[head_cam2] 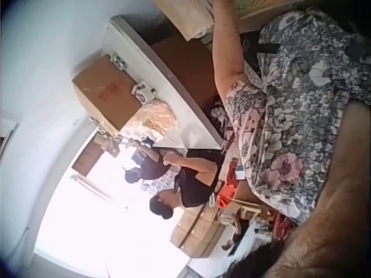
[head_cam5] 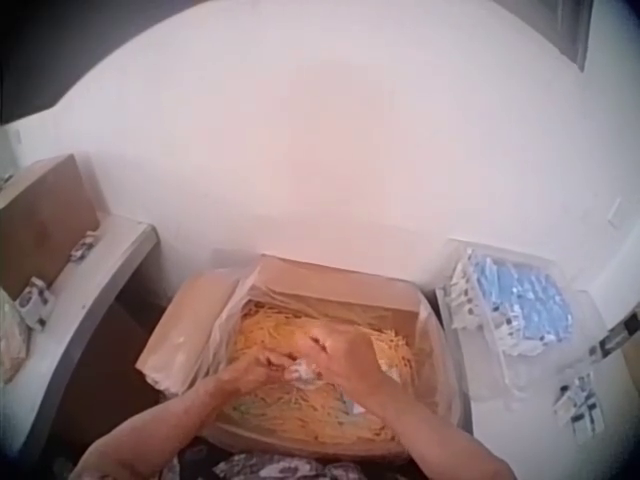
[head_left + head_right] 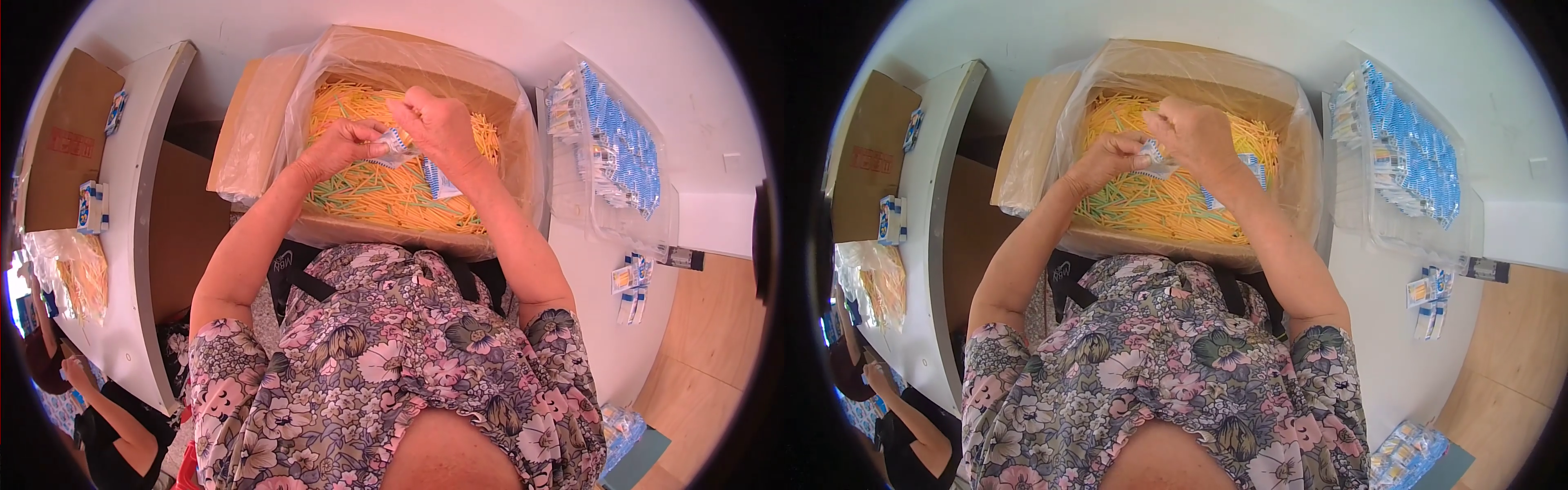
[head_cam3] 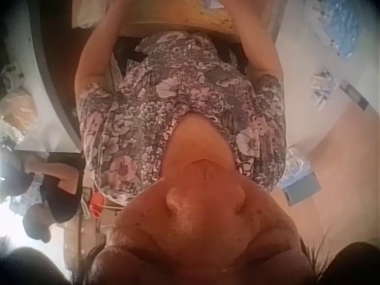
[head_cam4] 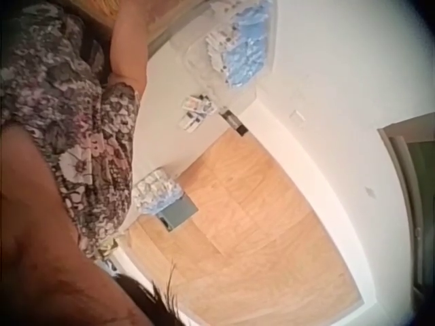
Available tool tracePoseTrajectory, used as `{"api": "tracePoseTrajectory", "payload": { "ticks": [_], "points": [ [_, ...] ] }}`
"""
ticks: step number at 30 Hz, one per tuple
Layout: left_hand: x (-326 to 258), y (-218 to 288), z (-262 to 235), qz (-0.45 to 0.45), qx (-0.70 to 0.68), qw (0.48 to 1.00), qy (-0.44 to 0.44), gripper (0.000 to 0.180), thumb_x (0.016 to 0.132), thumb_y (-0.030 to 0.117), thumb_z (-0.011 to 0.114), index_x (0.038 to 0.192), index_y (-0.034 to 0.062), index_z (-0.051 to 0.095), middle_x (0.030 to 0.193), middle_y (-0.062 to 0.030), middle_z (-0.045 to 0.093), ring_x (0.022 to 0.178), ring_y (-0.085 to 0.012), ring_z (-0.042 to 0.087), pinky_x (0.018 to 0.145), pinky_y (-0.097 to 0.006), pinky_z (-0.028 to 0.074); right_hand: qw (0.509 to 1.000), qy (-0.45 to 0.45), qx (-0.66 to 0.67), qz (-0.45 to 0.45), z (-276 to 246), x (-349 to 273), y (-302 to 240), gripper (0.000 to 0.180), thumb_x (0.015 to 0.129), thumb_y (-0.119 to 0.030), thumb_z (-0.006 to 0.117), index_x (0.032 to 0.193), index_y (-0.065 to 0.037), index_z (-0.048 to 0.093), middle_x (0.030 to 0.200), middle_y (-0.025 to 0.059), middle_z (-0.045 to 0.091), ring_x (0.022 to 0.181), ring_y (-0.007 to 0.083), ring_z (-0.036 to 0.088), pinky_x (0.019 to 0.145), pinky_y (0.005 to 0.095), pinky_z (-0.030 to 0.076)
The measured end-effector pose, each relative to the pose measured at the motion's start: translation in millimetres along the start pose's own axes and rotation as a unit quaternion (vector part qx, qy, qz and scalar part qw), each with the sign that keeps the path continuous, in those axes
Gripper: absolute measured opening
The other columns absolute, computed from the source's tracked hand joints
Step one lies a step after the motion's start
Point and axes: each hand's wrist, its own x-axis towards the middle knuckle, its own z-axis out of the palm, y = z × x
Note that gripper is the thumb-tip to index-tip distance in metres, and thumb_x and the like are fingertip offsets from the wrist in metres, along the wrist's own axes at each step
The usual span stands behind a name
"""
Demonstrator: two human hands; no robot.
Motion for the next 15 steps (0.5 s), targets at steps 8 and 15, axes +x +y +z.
{"api": "tracePoseTrajectory", "payload": {
  "ticks": [8,15],
  "points": [
    [-0.3,-5.4,1.4,-0.023,-0.047,0.998,0.025,0.020,0.089,0.016,0.060,0.102,0.0029,0.068,0.098,-0.0023,0.067,0.094,-0.0106,0.058,0.089,-0.029,0.044,0.983,-0.021,0.162,0.086,-14.5,-16.4,-4.1,0.024,0.087,-0.025,0.063,0.084,-0.002,0.058,0.064,0.0091,0.055,0.060,0.0098,0.053,0.054,0.0291,0.043],
    [0.7,7.2,19.4,-0.029,0.146,0.987,-0.054,0.037,0.083,0.030,0.064,0.105,-0.0005,0.066,0.108,-0.0062,0.064,0.098,-0.0156,0.057,0.085,-0.030,0.044,0.996,0.022,0.068,0.050,-35.1,-89.2,11.8,0.020,0.079,-0.012,0.069,0.091,0.002,0.060,0.079,0.0122,0.063,0.070,0.0181,0.061,0.064,0.0286,0.047]
  ]
}}
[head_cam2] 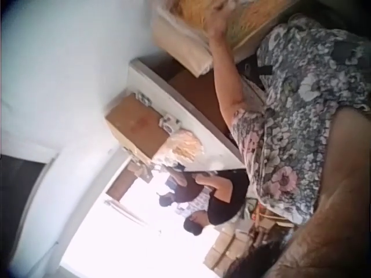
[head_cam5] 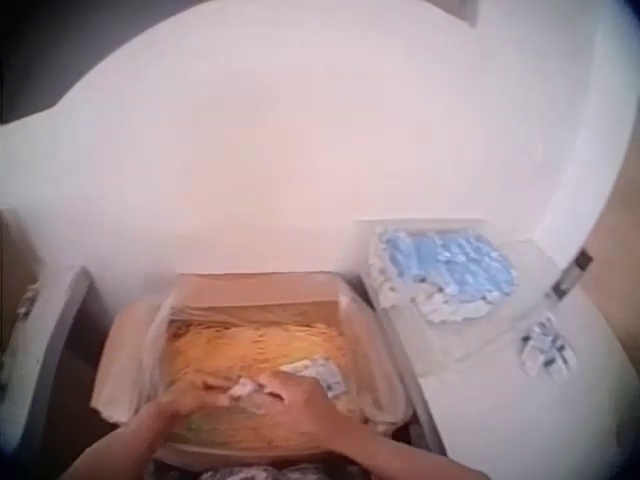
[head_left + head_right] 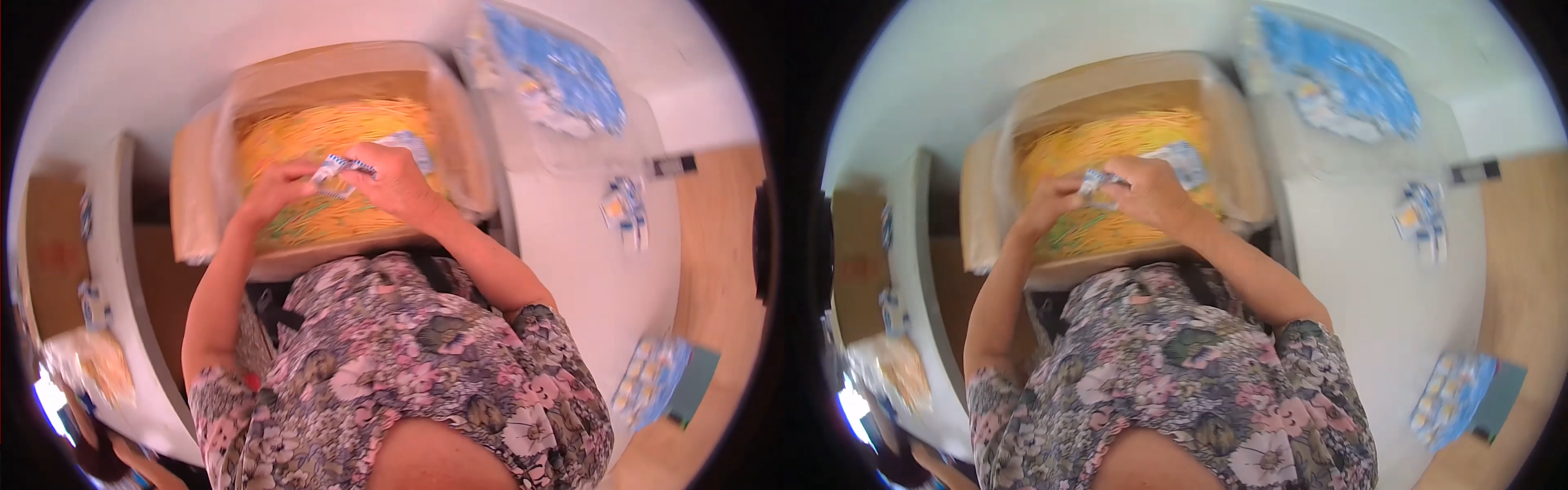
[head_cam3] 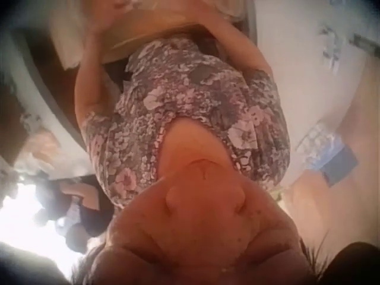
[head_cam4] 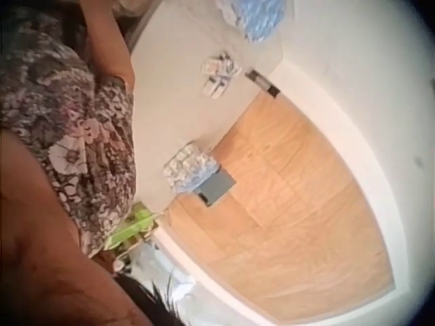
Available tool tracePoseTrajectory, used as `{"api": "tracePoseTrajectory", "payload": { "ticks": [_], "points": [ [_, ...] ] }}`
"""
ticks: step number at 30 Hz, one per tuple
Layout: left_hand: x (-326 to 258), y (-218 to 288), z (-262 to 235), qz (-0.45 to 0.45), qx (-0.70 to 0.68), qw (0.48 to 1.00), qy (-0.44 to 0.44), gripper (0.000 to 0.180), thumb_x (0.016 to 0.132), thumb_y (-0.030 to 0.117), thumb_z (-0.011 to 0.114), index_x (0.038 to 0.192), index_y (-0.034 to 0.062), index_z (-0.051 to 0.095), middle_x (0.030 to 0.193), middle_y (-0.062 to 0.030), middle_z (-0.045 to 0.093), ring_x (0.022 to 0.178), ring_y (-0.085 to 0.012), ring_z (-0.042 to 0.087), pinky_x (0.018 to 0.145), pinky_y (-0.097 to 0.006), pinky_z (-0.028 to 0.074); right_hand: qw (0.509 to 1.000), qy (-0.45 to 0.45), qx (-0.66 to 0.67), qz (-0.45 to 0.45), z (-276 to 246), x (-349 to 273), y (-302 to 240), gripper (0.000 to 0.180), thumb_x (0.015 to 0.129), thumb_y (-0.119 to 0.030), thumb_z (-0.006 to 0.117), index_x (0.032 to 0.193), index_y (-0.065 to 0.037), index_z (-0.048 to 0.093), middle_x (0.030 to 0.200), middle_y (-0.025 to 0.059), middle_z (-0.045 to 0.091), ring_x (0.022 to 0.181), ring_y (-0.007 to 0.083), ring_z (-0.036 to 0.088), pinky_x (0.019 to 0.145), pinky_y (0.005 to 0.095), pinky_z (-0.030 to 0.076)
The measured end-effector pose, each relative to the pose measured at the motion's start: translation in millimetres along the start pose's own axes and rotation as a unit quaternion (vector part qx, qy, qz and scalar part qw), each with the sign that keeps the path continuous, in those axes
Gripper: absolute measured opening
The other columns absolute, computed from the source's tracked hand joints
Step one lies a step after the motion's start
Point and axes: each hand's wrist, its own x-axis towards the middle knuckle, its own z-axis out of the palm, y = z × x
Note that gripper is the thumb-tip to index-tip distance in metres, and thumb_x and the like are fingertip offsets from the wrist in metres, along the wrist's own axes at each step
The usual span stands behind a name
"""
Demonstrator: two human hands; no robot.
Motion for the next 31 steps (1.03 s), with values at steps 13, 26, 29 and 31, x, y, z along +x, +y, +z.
{"api": "tracePoseTrajectory", "payload": {
  "ticks": [13,26,29,31],
  "points": [
    [36.5,-6.0,20.2,0.066,0.330,0.941,0.032,0.029,0.070,0.011,0.073,0.096,0.0005,0.066,0.089,-0.0112,0.065,0.084,-0.0240,0.061,0.076,-0.034,0.047,0.843,0.347,-0.219,0.347,-311.2,-220.0,32.4,0.016,0.077,-0.005,0.066,0.092,0.000,0.063,0.075,0.0016,0.061,0.066,0.0083,0.056,0.058,0.0228,0.045],
    [114.4,-17.3,82.9,-0.027,0.433,0.893,0.121,0.051,0.060,0.032,0.081,0.103,0.0132,0.060,0.091,-0.0074,0.067,0.088,-0.0278,0.062,0.079,-0.045,0.036,0.736,0.319,-0.576,0.160,-338.0,-238.1,101.7,0.043,0.075,-0.012,0.072,0.113,0.000,0.058,0.123,0.0151,0.055,0.116,0.0311,0.048,0.098,0.0398,0.037],
    [113.7,-21.1,72.3,-0.041,0.422,0.898,0.114,0.047,0.064,0.031,0.079,0.103,0.0143,0.060,0.086,-0.0050,0.068,0.085,-0.0267,0.063,0.080,-0.045,0.034,0.743,0.390,-0.530,0.124,-300.4,-215.4,58.8,0.036,0.079,-0.007,0.068,0.114,-0.001,0.059,0.123,0.0137,0.055,0.116,0.0292,0.048,0.099,0.0385,0.037],
    [111.5,-23.1,67.4,-0.028,0.430,0.895,0.118,0.044,0.066,0.030,0.077,0.103,0.0144,0.060,0.082,-0.0041,0.068,0.083,-0.0265,0.063,0.079,-0.043,0.034,0.780,0.412,-0.459,0.107,-278.3,-207.8,40.0,0.033,0.084,-0.007,0.065,0.116,-0.003,0.059,0.139,0.0120,0.040,0.116,0.0290,0.048,0.104,0.0398,0.036]
  ]
}}
